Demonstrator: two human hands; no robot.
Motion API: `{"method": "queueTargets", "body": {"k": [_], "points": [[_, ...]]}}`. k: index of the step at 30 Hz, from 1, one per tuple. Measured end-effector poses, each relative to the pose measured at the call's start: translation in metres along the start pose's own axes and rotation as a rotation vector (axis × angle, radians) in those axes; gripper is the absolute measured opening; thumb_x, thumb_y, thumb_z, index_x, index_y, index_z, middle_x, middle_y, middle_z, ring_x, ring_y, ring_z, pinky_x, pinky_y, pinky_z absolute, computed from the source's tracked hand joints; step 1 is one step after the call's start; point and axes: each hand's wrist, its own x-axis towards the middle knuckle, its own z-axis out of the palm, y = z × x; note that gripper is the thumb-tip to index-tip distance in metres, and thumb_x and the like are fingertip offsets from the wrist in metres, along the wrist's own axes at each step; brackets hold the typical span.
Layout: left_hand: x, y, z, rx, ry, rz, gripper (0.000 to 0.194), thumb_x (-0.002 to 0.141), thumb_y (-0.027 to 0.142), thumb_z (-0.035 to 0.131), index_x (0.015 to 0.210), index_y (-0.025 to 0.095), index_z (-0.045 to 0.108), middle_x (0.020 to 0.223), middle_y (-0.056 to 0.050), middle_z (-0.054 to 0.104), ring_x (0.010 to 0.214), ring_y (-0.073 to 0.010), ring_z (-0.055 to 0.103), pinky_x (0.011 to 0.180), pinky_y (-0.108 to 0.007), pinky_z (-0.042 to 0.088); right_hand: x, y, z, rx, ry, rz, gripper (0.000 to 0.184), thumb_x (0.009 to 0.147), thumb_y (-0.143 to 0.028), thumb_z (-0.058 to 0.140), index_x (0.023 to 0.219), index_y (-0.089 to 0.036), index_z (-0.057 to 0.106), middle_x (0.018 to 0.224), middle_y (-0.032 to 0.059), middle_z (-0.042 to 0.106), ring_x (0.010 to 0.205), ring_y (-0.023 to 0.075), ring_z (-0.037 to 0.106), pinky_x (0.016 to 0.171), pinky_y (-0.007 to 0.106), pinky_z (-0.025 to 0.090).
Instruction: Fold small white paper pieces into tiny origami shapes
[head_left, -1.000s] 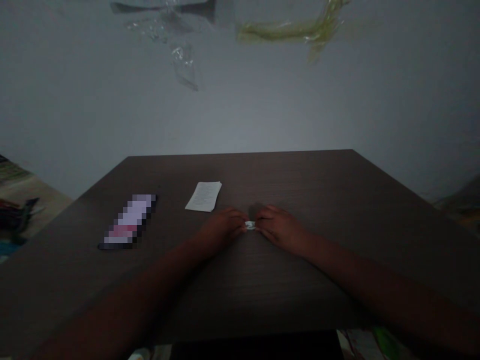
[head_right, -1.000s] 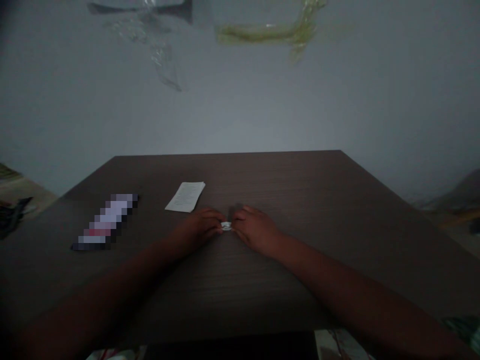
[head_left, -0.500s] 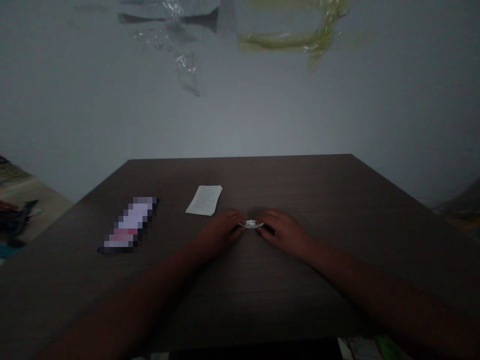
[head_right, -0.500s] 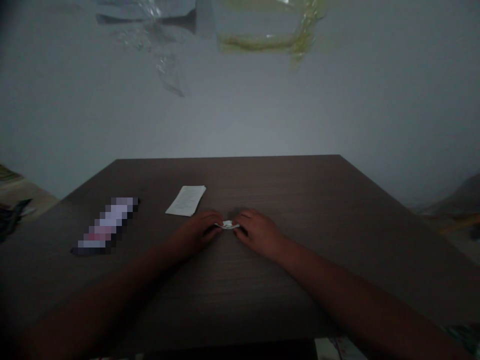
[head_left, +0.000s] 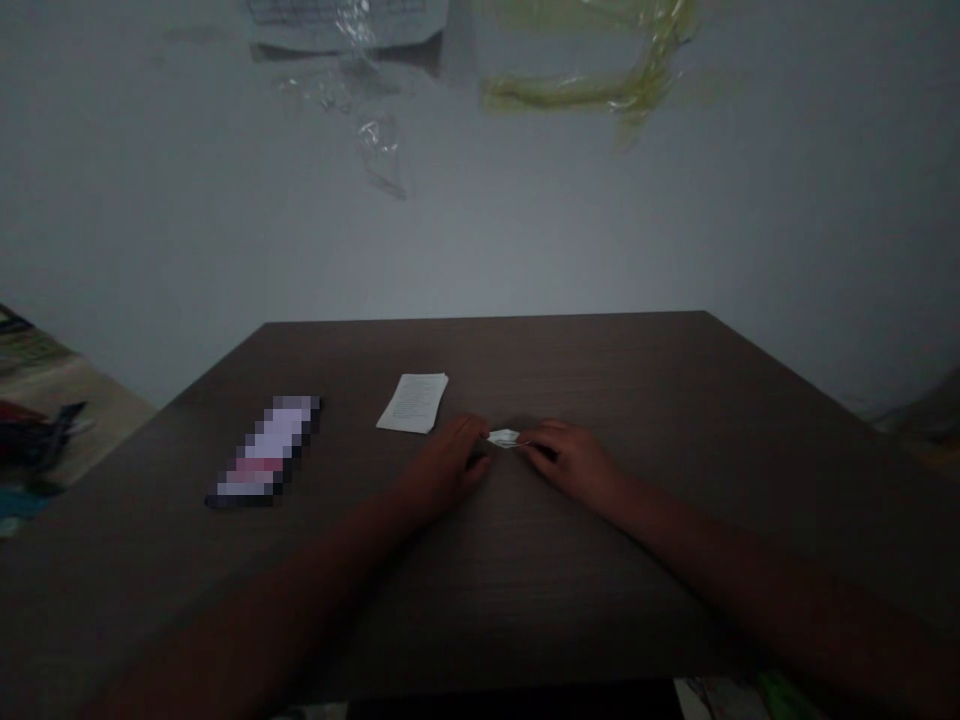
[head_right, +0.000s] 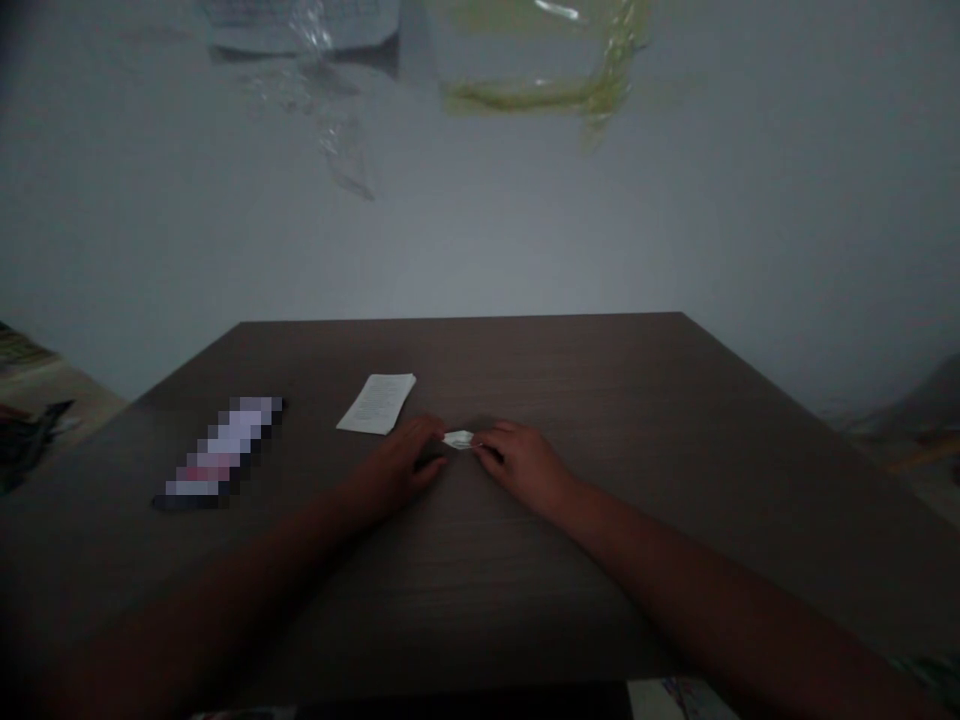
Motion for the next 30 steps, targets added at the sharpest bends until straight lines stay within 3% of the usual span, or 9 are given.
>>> {"method": "queueTargets", "body": {"k": [9, 15, 20, 25, 28, 30], "points": [[-0.002, 0.004, 0.003, 0.062, 0.029, -0.036, 0.059, 0.103, 0.011, 0.08, 0.159, 0.025, 0.071, 0.172, -0.018, 0.073, 0.164, -0.0403, 0.072, 0.141, -0.064, 0.062, -0.002, -0.001, 0.001, -0.044, -0.003, 0.026, 0.034, 0.12, -0.028, 0.073, 0.148, -0.027, 0.091, 0.128, 0.0131, 0.093, 0.116, 0.032, 0.089, 0.108, 0.051, 0.074], [-0.001, 0.022, -0.01, 0.176, 0.017, -0.12, 0.051, 0.11, 0.016, 0.075, 0.161, 0.014, 0.069, 0.177, -0.026, 0.068, 0.167, -0.0439, 0.066, 0.145, -0.065, 0.054, -0.003, -0.007, 0.0, -0.159, -0.048, 0.068, 0.05, 0.117, -0.03, 0.073, 0.166, -0.028, 0.081, 0.147, 0.0165, 0.089, 0.14, 0.0383, 0.083, 0.124, 0.062, 0.068], [0.003, 0.039, -0.024, 0.475, -0.111, -0.316, 0.038, 0.115, 0.033, 0.08, 0.148, 0.015, 0.081, 0.186, -0.028, 0.062, 0.172, -0.0536, 0.061, 0.137, -0.07, 0.059, -0.003, -0.013, -0.003, -0.249, -0.089, 0.124, 0.058, 0.117, -0.034, 0.075, 0.174, -0.024, 0.075, 0.157, 0.0198, 0.083, 0.15, 0.0412, 0.077, 0.132, 0.064, 0.062], [0.008, 0.046, -0.04, 0.578, -0.214, -0.465, 0.045, 0.123, 0.047, 0.073, 0.151, 0.013, 0.083, 0.194, -0.032, 0.052, 0.178, -0.0587, 0.053, 0.14, -0.076, 0.053, -0.003, -0.016, -0.004, -0.295, -0.101, 0.133, 0.062, 0.119, -0.039, 0.075, 0.179, -0.025, 0.07, 0.165, 0.0218, 0.078, 0.156, 0.044, 0.072, 0.134, 0.067, 0.06], [0.011, 0.044, -0.046, 0.587, -0.27, -0.54, 0.051, 0.124, 0.051, 0.07, 0.157, 0.013, 0.08, 0.192, -0.034, 0.054, 0.172, -0.0597, 0.06, 0.135, -0.076, 0.056, -0.002, -0.017, -0.004, -0.3, -0.131, 0.139, 0.062, 0.12, -0.044, 0.075, 0.179, -0.025, 0.071, 0.164, 0.0227, 0.078, 0.152, 0.0449, 0.073, 0.13, 0.068, 0.062], [0.012, 0.04, -0.048, 0.581, -0.294, -0.556, 0.053, 0.125, 0.052, 0.066, 0.159, 0.013, 0.079, 0.182, -0.035, 0.063, 0.162, -0.0584, 0.07, 0.129, -0.074, 0.06, -0.002, -0.018, -0.004, -0.309, -0.152, 0.144, 0.062, 0.121, -0.047, 0.074, 0.179, -0.026, 0.072, 0.162, 0.0228, 0.078, 0.148, 0.0449, 0.074, 0.128, 0.069, 0.063]]}}
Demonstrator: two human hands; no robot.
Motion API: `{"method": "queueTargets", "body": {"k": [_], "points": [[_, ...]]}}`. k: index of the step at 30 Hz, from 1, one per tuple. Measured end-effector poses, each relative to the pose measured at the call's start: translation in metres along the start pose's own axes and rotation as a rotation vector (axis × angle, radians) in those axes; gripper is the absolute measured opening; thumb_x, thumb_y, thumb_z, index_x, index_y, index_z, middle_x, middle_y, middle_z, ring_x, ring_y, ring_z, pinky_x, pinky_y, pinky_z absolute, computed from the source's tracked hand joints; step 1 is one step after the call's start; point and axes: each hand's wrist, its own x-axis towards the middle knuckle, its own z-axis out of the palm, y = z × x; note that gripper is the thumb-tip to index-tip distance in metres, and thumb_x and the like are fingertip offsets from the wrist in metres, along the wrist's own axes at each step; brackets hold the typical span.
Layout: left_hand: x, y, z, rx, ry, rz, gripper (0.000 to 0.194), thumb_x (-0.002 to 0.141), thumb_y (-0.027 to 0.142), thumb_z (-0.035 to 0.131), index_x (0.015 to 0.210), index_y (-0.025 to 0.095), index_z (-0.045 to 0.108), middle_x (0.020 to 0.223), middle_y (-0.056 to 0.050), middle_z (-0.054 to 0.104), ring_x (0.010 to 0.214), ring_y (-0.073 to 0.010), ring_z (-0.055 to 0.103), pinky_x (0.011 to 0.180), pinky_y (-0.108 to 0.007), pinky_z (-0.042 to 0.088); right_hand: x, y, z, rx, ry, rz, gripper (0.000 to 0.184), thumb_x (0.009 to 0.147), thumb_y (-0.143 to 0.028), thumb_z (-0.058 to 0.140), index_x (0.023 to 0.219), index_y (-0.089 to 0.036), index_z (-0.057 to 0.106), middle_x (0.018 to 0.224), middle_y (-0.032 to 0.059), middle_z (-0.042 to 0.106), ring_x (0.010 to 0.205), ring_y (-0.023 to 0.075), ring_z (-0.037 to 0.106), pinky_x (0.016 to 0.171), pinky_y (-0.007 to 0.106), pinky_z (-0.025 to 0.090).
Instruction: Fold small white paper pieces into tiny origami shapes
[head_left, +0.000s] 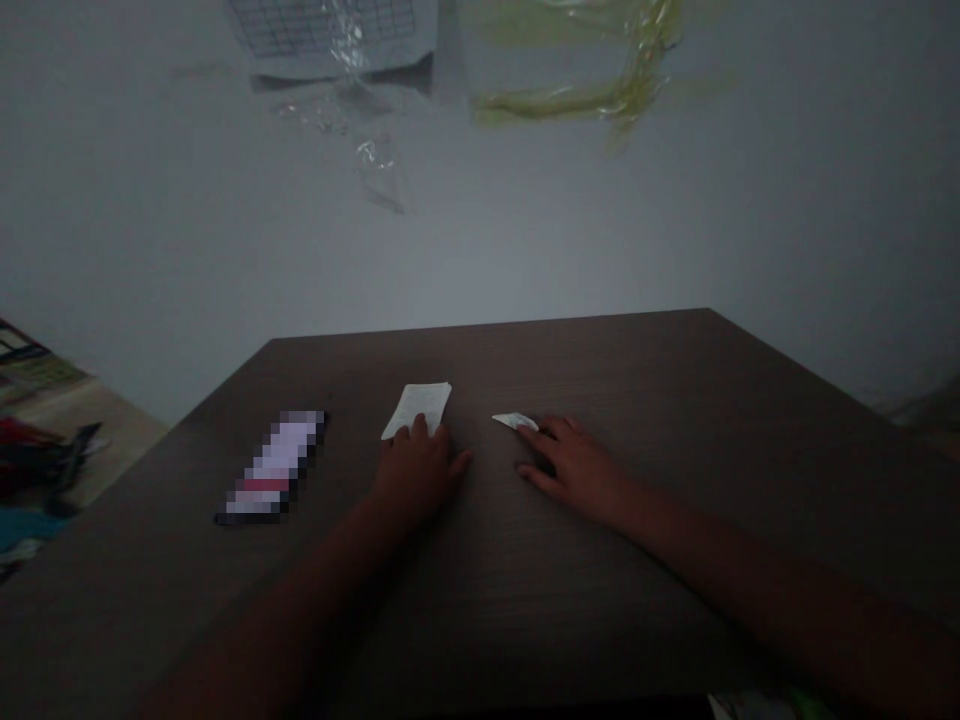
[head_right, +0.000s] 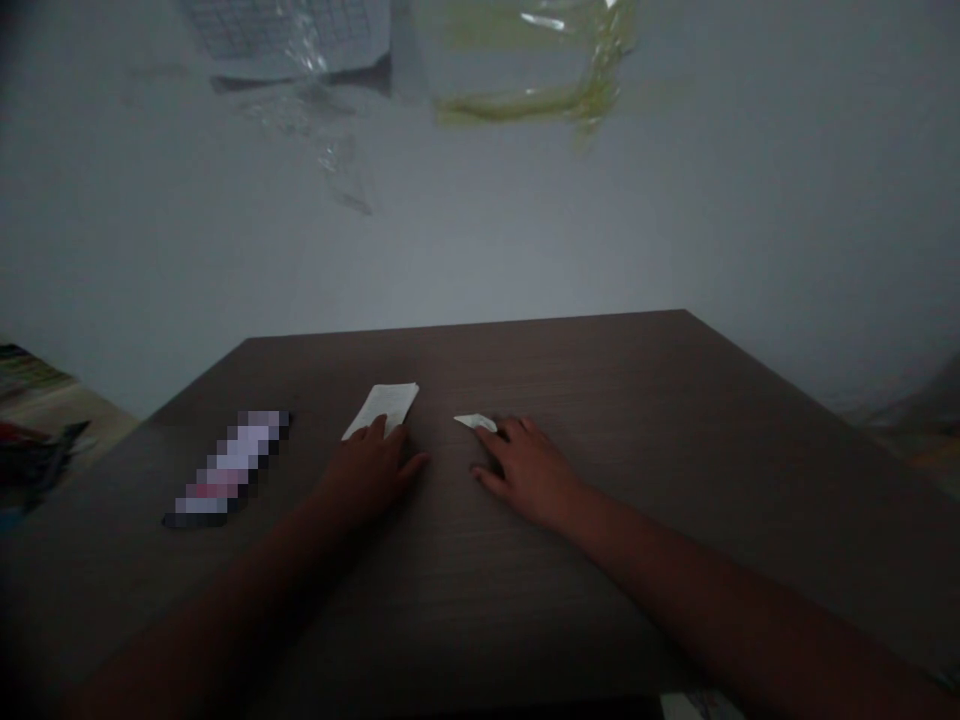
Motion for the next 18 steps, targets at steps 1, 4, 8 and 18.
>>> {"method": "queueTargets", "body": {"k": [1, 4, 8, 18], "points": [[0.001, -0.002, 0.001, 0.001, -0.007, 0.003, 0.053, 0.125, 0.051, 0.064, 0.159, 0.013, 0.079, 0.175, -0.034, 0.069, 0.157, -0.0568, 0.073, 0.127, -0.072, 0.062, 0.0, -0.001, 0.0, -0.007, -0.005, 0.002, 0.061, 0.122, -0.049, 0.074, 0.179, -0.026, 0.072, 0.161, 0.0228, 0.079, 0.147, 0.0448, 0.074, 0.127, 0.069, 0.063], [0.003, -0.006, 0.004, -0.006, 0.014, 0.037, 0.048, 0.124, 0.049, 0.063, 0.152, 0.014, 0.081, 0.156, -0.031, 0.08, 0.145, -0.0526, 0.08, 0.12, -0.066, 0.067, -0.002, -0.002, -0.001, -0.021, 0.015, 0.009, 0.058, 0.122, -0.051, 0.074, 0.176, -0.029, 0.076, 0.16, 0.0221, 0.079, 0.148, 0.0449, 0.073, 0.128, 0.069, 0.062], [0.004, -0.01, 0.007, -0.039, 0.059, 0.081, 0.041, 0.123, 0.046, 0.064, 0.139, 0.015, 0.085, 0.146, -0.028, 0.084, 0.135, -0.0485, 0.084, 0.114, -0.06, 0.07, -0.003, -0.006, -0.002, -0.007, 0.058, -0.013, 0.052, 0.121, -0.051, 0.077, 0.167, -0.028, 0.082, 0.164, 0.0232, 0.076, 0.15, 0.0468, 0.071, 0.127, 0.071, 0.063], [0.012, -0.017, 0.007, -0.143, 0.105, 0.097, 0.036, 0.123, 0.035, 0.063, 0.145, 0.017, 0.085, 0.147, -0.024, 0.087, 0.129, -0.0395, 0.085, 0.111, -0.051, 0.069, -0.006, -0.008, -0.002, 0.022, 0.097, -0.068, 0.045, 0.122, -0.046, 0.076, 0.161, -0.026, 0.084, 0.167, 0.0219, 0.076, 0.152, 0.0448, 0.072, 0.13, 0.071, 0.063]]}}
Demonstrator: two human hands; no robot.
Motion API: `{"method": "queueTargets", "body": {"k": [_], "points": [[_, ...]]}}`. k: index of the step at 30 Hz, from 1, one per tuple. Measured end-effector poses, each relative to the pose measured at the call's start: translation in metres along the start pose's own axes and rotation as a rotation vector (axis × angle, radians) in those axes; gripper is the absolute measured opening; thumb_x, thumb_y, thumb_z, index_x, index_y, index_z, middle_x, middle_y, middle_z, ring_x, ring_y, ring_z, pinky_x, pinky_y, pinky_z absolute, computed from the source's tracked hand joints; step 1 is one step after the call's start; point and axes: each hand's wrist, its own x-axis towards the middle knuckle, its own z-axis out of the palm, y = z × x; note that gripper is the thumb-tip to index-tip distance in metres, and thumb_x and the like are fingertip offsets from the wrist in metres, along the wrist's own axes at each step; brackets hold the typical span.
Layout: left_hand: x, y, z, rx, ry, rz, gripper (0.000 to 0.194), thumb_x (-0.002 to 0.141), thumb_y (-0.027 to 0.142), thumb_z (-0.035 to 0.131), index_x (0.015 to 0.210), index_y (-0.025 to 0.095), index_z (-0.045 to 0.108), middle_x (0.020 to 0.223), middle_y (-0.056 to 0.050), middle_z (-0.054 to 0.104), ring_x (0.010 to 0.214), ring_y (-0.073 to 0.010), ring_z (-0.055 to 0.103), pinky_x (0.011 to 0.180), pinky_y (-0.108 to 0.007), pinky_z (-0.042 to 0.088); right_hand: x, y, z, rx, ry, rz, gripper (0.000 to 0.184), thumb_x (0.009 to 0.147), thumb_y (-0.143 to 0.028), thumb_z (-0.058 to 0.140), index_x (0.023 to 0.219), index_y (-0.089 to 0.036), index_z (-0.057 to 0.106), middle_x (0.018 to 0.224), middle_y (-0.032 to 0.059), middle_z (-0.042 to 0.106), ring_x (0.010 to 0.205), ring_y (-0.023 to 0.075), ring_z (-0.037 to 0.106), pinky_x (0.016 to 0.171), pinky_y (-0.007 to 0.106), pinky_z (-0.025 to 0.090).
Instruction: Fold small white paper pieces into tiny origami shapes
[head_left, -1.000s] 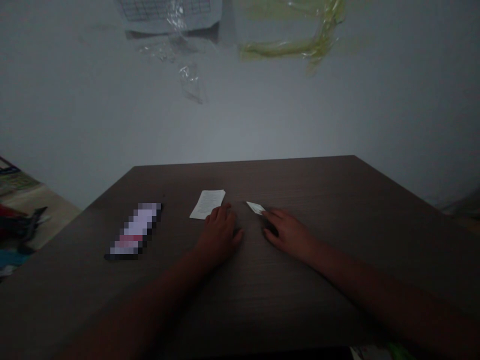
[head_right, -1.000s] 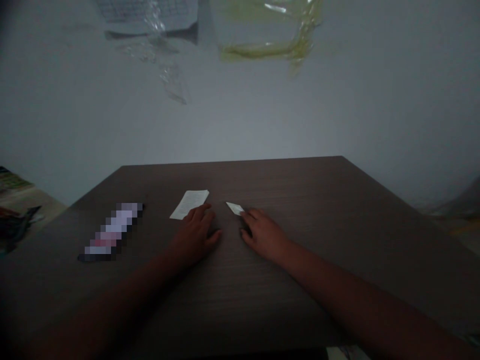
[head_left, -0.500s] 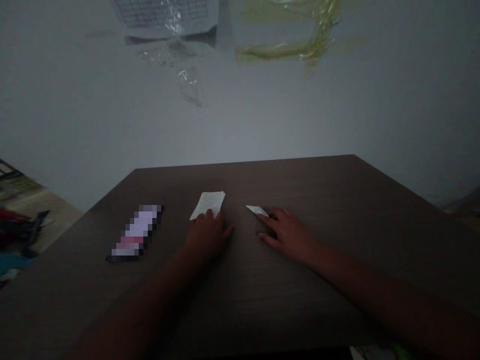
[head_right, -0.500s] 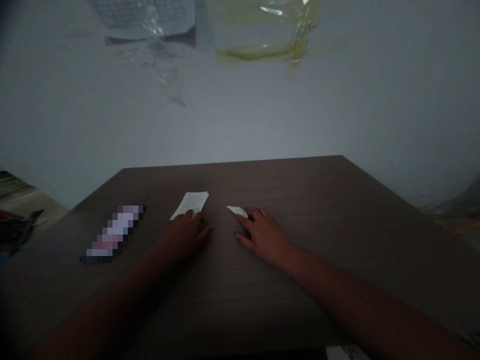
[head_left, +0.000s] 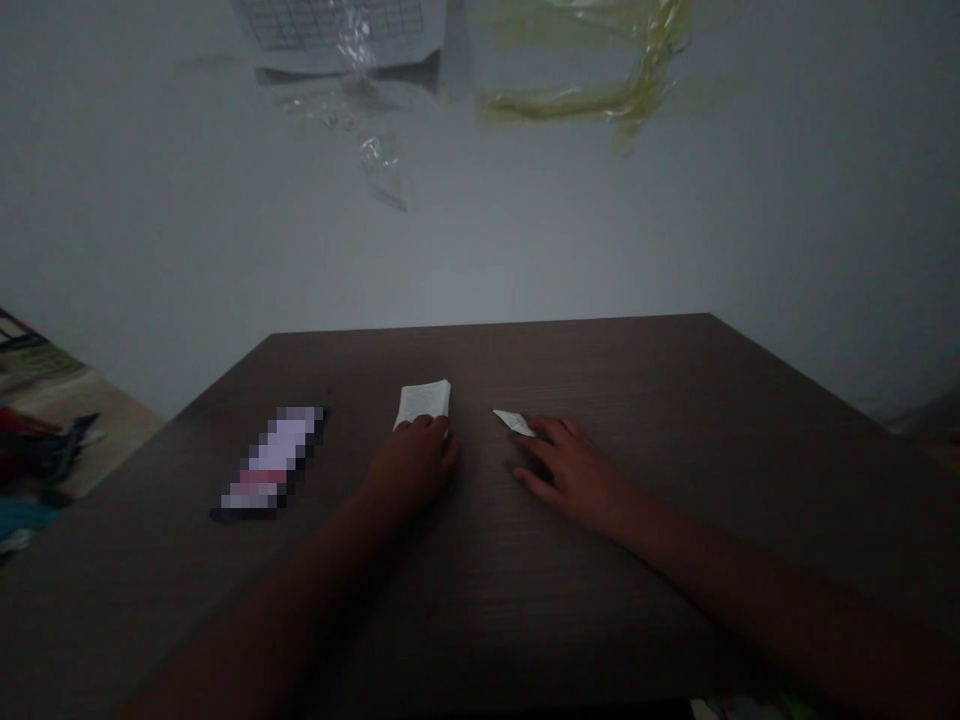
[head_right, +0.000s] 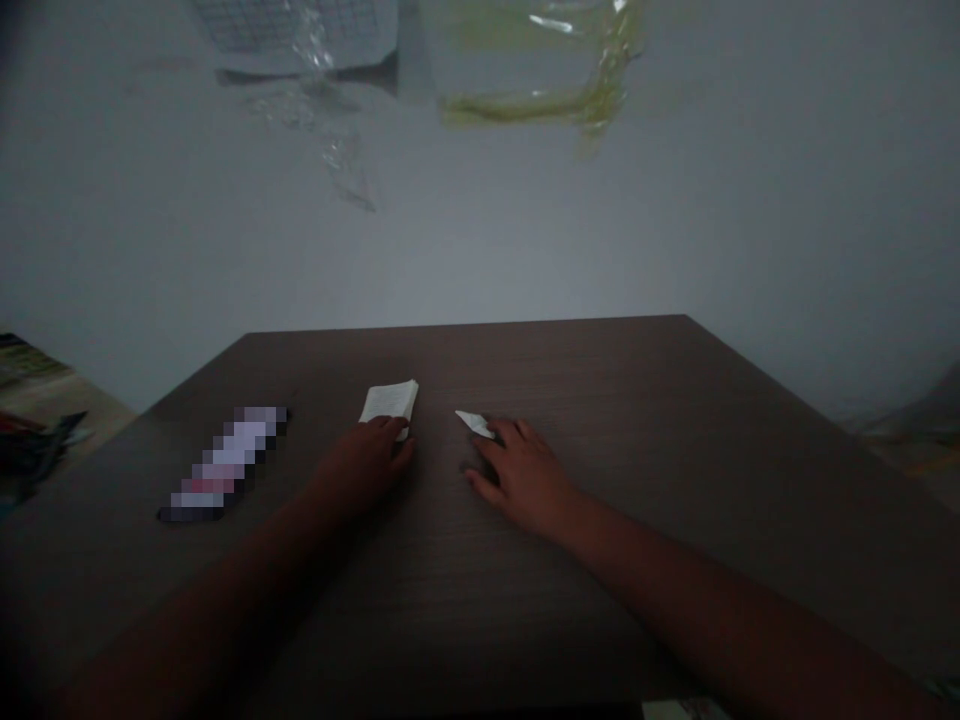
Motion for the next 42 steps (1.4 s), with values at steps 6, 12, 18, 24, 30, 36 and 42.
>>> {"method": "queueTargets", "body": {"k": [6, 12, 18, 24, 30, 36, 42], "points": [[0.0017, -0.0011, -0.0004, -0.009, -0.012, 0.01, 0.037, 0.125, 0.038, 0.063, 0.148, 0.022, 0.087, 0.147, -0.022, 0.089, 0.133, -0.0413, 0.085, 0.113, -0.053, 0.068, 0.0004, -0.0001, -0.0021, 0.019, 0.0, -0.013, 0.046, 0.123, -0.046, 0.073, 0.159, -0.021, 0.085, 0.168, 0.0255, 0.076, 0.155, 0.0471, 0.071, 0.13, 0.074, 0.062], [0.0002, -0.0012, -0.0028, -0.004, -0.042, 0.017, 0.037, 0.124, 0.043, 0.069, 0.146, 0.021, 0.088, 0.15, -0.02, 0.089, 0.138, -0.0438, 0.084, 0.117, -0.054, 0.068, -0.0002, -0.0003, -0.0011, 0.021, 0.019, -0.019, 0.041, 0.122, -0.044, 0.075, 0.157, -0.026, 0.086, 0.166, 0.0215, 0.078, 0.152, 0.0441, 0.072, 0.13, 0.071, 0.063], [-0.0011, 0.0001, -0.0064, -0.024, -0.024, -0.015, 0.036, 0.125, 0.04, 0.069, 0.15, 0.022, 0.086, 0.154, -0.02, 0.088, 0.141, -0.0423, 0.085, 0.117, -0.052, 0.069, 0.0, 0.0001, 0.0001, 0.021, 0.004, -0.012, 0.04, 0.12, -0.041, 0.077, 0.157, -0.026, 0.086, 0.165, 0.0216, 0.078, 0.15, 0.0447, 0.073, 0.129, 0.072, 0.063], [-0.0015, 0.0015, -0.0071, -0.01, -0.006, -0.052, 0.031, 0.126, 0.037, 0.067, 0.14, 0.016, 0.085, 0.152, -0.024, 0.085, 0.139, -0.0427, 0.085, 0.116, -0.051, 0.068, 0.0009, 0.001, 0.0006, -0.001, -0.016, -0.013, 0.036, 0.121, -0.037, 0.073, 0.153, -0.025, 0.086, 0.164, 0.0204, 0.079, 0.151, 0.0431, 0.074, 0.129, 0.07, 0.063], [-0.0003, 0.0027, -0.0051, 0.024, -0.016, 0.004, 0.029, 0.122, 0.035, 0.069, 0.133, 0.014, 0.085, 0.148, -0.025, 0.084, 0.143, -0.0433, 0.081, 0.124, -0.054, 0.065, 0.002, 0.0027, 0.0027, 0.031, -0.041, 0.009, 0.036, 0.119, -0.036, 0.076, 0.151, -0.026, 0.087, 0.168, 0.0195, 0.078, 0.155, 0.0416, 0.075, 0.132, 0.065, 0.063], [0.0001, 0.0016, -0.0016, 0.05, -0.003, 0.019, 0.031, 0.121, 0.035, 0.068, 0.138, 0.014, 0.085, 0.154, -0.026, 0.081, 0.15, -0.0454, 0.075, 0.129, -0.057, 0.061, -0.0001, 0.0046, 0.0049, 0.02, -0.04, -0.004, 0.044, 0.117, -0.034, 0.074, 0.159, -0.026, 0.083, 0.173, 0.0208, 0.075, 0.157, 0.0439, 0.073, 0.132, 0.071, 0.062], [-0.0014, -0.001, 0.0021, 0.05, -0.011, 0.0, 0.034, 0.121, 0.04, 0.07, 0.141, 0.018, 0.087, 0.161, -0.028, 0.079, 0.15, -0.0502, 0.077, 0.127, -0.064, 0.064, -0.0004, 0.0051, 0.0062, 0.041, -0.024, -0.008, 0.045, 0.117, -0.035, 0.076, 0.16, -0.029, 0.083, 0.174, 0.0191, 0.075, 0.159, 0.0429, 0.072, 0.134, 0.069, 0.062]]}}
